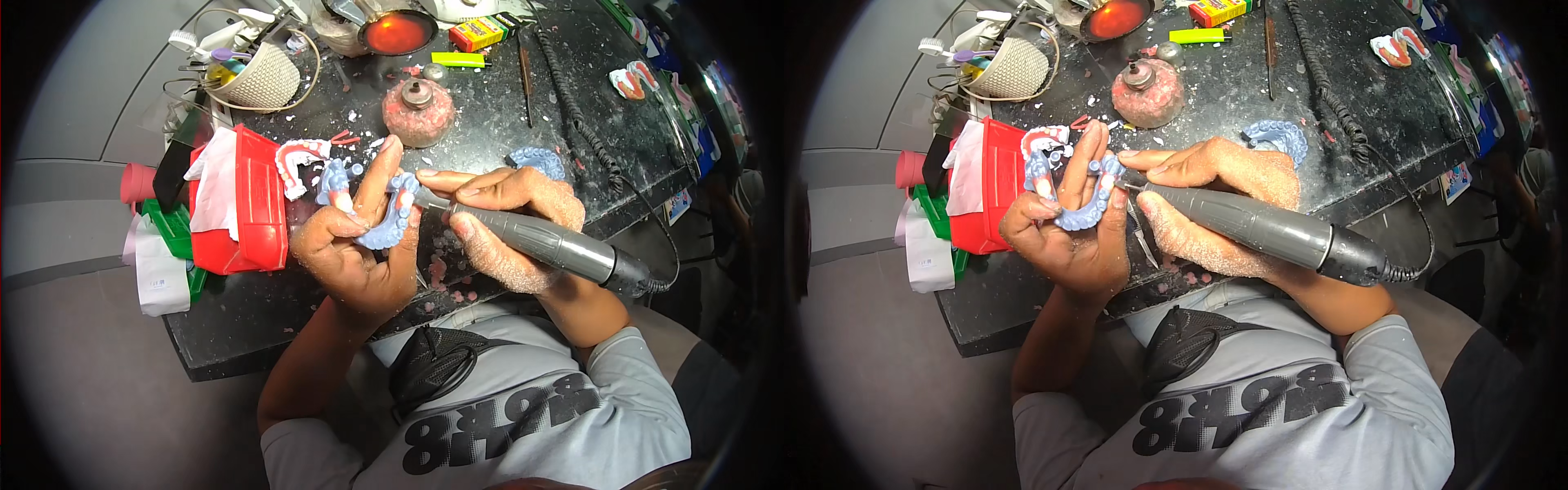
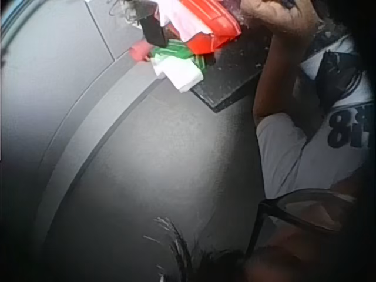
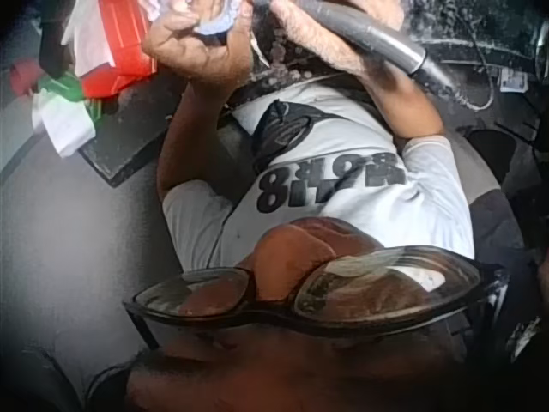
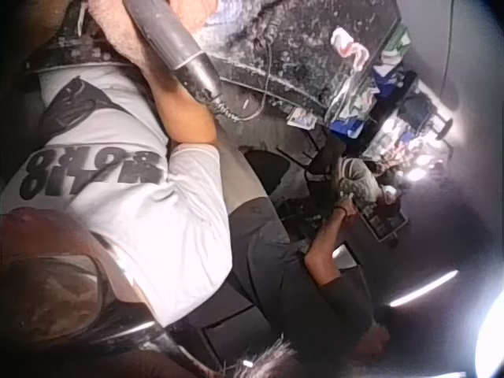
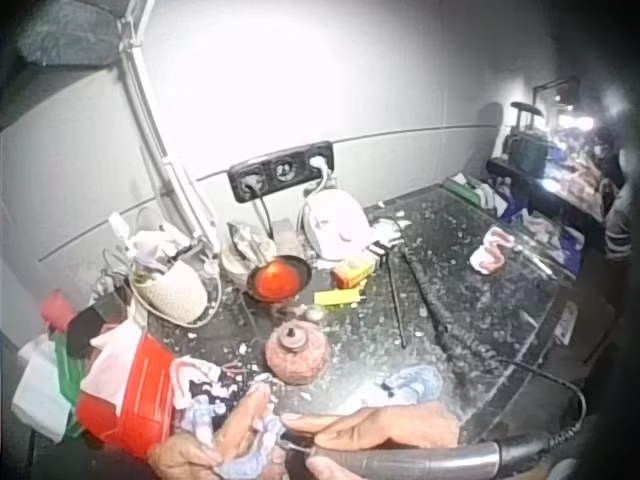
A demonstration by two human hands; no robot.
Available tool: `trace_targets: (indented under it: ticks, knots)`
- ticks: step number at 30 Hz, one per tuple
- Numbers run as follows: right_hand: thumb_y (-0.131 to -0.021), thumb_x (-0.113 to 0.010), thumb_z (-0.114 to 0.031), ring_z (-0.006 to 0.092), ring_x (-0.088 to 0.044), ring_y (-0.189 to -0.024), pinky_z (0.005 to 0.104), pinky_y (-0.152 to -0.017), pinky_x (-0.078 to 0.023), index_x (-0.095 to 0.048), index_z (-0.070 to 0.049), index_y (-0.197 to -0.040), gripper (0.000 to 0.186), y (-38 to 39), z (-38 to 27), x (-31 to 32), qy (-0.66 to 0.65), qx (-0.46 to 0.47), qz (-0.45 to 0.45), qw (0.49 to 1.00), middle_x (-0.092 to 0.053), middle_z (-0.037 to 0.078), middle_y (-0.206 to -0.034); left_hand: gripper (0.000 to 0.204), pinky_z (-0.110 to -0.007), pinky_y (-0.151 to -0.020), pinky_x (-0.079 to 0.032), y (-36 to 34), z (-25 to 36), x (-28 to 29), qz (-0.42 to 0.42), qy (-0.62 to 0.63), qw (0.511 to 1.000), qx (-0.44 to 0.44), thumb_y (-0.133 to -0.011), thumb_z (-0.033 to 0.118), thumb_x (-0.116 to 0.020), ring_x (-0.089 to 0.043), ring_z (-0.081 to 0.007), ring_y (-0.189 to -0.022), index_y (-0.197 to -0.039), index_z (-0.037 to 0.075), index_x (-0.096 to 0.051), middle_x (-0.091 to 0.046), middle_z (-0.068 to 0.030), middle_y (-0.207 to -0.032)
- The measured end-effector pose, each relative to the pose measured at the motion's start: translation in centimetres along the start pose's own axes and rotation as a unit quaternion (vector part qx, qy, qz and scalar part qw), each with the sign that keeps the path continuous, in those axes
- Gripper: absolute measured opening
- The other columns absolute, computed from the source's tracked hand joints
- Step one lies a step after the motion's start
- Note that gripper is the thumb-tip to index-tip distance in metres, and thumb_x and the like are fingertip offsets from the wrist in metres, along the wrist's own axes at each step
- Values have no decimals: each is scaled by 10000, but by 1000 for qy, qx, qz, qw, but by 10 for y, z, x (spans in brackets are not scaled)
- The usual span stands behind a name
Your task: The person uses a rotary tool to grind the edges of a blue dental model and then uses a metal scraper to detail the surface of the mold at a workbench.
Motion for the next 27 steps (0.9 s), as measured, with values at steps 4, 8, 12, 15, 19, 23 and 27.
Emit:
trace_targets:
  ticks: [4, 8, 12, 15, 19, 23, 27]
  knots:
    - [-877, -805, -75, 315, -759, -985, 362, -779, -619, -653, 12, -985, 205, -1, 1, 1, -5, -17, 5, 1000, -739, 267, -1067, 476, -461, -1121, -399, -1, 2, 0, 5, 7, 1000, -11, -934, -93, -624, -567, -467, -1302, -1061, 102, -209, -455, -528, -1335]
    - [-876, -767, -4, 317, -747, -1024, 384, -861, -604, -644, 54, -952, 156, -6, -4, 13, -27, -20, 24, 999, -742, 267, -1002, 478, -452, -1078, -468, 0, -1, 2, 21, 56, 998, 28, -938, -110, -604, -577, -453, -1288, -1136, 83, -214, -453, -503, -1357]
    - [-877, -778, -177, 82, -594, -629, 249, -573, -495, -615, -26, -672, 302, -11, -15, 84, 87, -219, 120, 964, -653, 41, -688, 483, -406, -984, -560, -10, -17, 19, 71, 154, 973, 153, -963, -117, -567, -643, -376, -1187, -1282, 65, -254, -511, -422, -1351]
    - [-886, -785, -303, 70, -474, -452, 237, -454, -375, -587, -54, -633, 407, -3, -10, 142, 261, -363, 85, 890, -512, -14, -545, 457, -404, -938, -590, -16, -25, 25, 50, 190, 954, 225, -984, -68, -583, -666, -348, -1148, -1296, 60, -276, -536, -388, -1344]
    - [-824, -824, -442, 102, -470, -487, 336, -467, -383, -583, -16, -612, 533, 8, 20, 202, 443, -418, -7, 793, -491, 21, -532, 369, -451, -905, -611, -22, -33, 28, 46, 238, 938, 248, -1009, -31, -558, -672, -407, -1138, -1288, 49, -330, -554, -396, -1315]
    - [-748, -845, -558, 211, -525, -472, 418, -508, -431, -589, 49, -570, 683, 11, 37, 220, 512, -417, -30, 750, -503, 120, -504, 191, -496, -913, -606, -24, -42, 36, 58, 325, 902, 278, -1079, 118, -473, -662, -467, -1138, -1222, 62, -361, -552, -416, -1301]
    - [-724, -841, -606, 271, -556, -476, 448, -542, -457, -606, 57, -562, 722, 15, 40, 215, 522, -419, -47, 741, -539, 159, -511, 160, -525, -913, -603, -26, -47, 41, 63, 336, 894, 290, -1107, 211, -411, -651, -504, -1136, -1172, 68, -386, -539, -435, -1303]
Point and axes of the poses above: each hand's wrist, its own y-axis away from the middle knuckle, its own x-axis out of the back of the hand, z = x × y, the point moved 7 cm from there along -y, towards the middle knuckle
